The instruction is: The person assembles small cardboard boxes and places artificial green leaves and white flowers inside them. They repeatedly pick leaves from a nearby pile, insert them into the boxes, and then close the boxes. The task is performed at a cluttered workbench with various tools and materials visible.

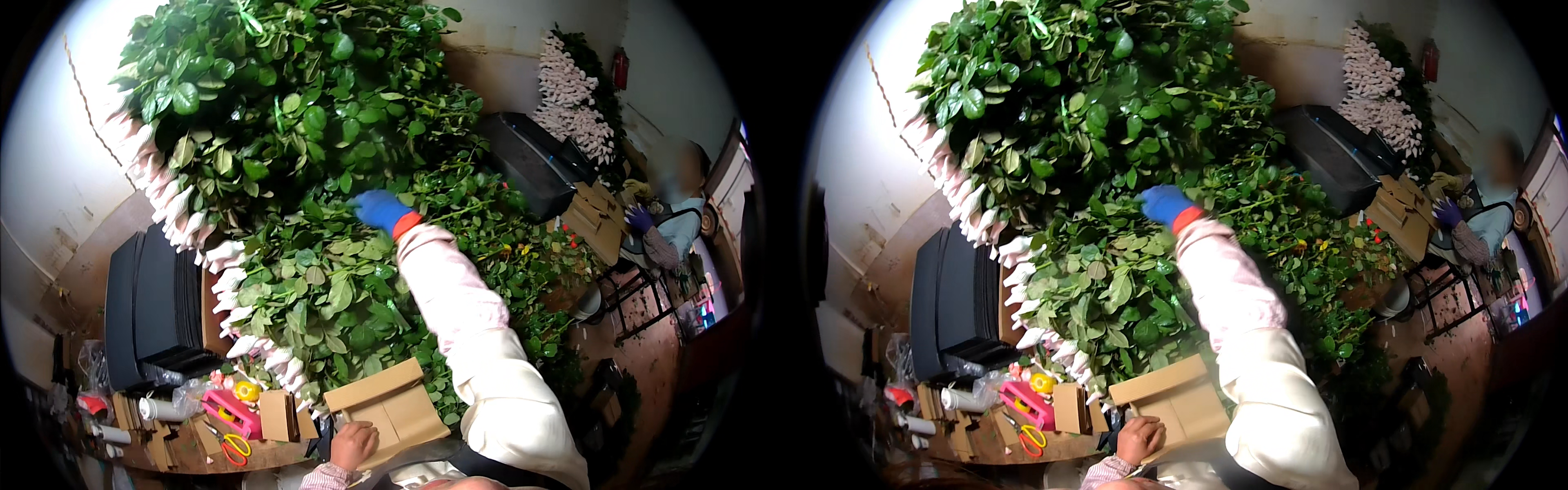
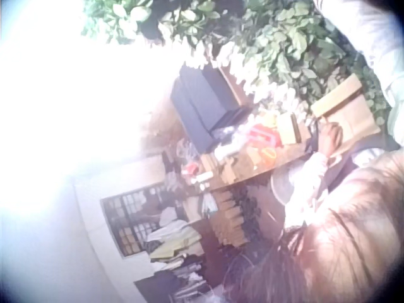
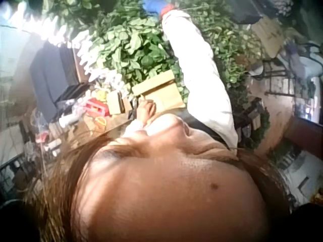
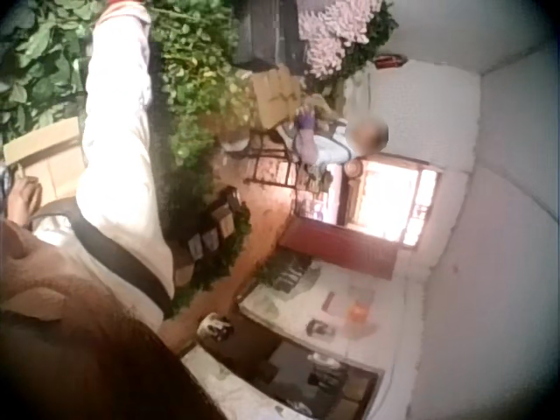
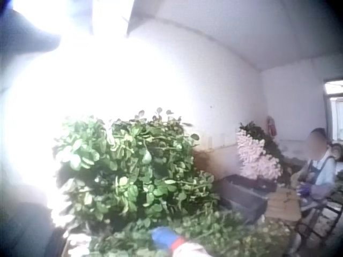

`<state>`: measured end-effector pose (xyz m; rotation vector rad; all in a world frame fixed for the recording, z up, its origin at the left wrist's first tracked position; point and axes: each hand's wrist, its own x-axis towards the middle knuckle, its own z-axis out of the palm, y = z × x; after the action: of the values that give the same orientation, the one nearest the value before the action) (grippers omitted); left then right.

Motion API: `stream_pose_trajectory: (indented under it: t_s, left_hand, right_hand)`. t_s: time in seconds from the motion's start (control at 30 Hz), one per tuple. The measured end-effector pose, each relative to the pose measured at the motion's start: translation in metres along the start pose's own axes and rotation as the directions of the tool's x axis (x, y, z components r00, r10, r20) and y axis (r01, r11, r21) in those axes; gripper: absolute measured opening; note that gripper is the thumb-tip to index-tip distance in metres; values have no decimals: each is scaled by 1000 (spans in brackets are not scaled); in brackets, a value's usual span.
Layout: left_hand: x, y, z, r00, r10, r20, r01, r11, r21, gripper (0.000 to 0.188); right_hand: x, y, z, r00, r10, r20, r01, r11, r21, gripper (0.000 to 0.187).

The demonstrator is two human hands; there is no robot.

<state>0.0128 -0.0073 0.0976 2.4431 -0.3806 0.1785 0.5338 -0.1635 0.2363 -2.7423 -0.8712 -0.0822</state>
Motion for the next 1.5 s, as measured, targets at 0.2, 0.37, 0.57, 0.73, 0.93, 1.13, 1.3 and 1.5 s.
stream_pose_trajectory:
  t_s: [0.2, 0.37, 0.57, 0.73, 0.93, 1.13, 1.3, 1.5]
  left_hand:
    - [-5, -1, 0, 1000, -28, -14, 28, 999, -26, 10]
    - [-5, -2, 0, 1000, -30, -2, 30, 999, -33, 11]
    - [0, -2, 4, 1000, -5, -5, 5, 999, -42, 10]
    - [-3, 2, 0, 1000, -15, -21, 14, 999, -33, 10]
    - [-4, 0, 3, 999, -1, -36, 0, 999, -34, 10]
    - [-3, -4, 3, 999, 24, -32, -25, 999, -38, 11]
    - [-14, -9, 3, 1000, -21, -19, 20, 997, -73, 14]
    - [-13, -13, 0, 984, -125, 130, 153, 961, -231, 87]
  right_hand:
    - [-49, -3, -91, 938, -26, -346, 170, 903, 394, 36]
    - [-107, -39, -82, 947, -251, 199, 265, 963, -48, 35]
    - [-147, -27, -22, 929, -262, -261, 249, 965, -80, 25]
    - [-174, -91, -82, 750, -244, -615, 329, 944, 26, 24]
    - [-144, -72, -30, 984, -148, -96, 136, 983, -123, 42]
    - [-175, -47, -9, 915, -316, -252, 317, 948, -36, 36]
    - [-230, -81, -81, 731, -362, -579, 335, 929, -159, 31]
    - [-363, -13, -76, 974, -209, 91, 141, 865, 481, 27]
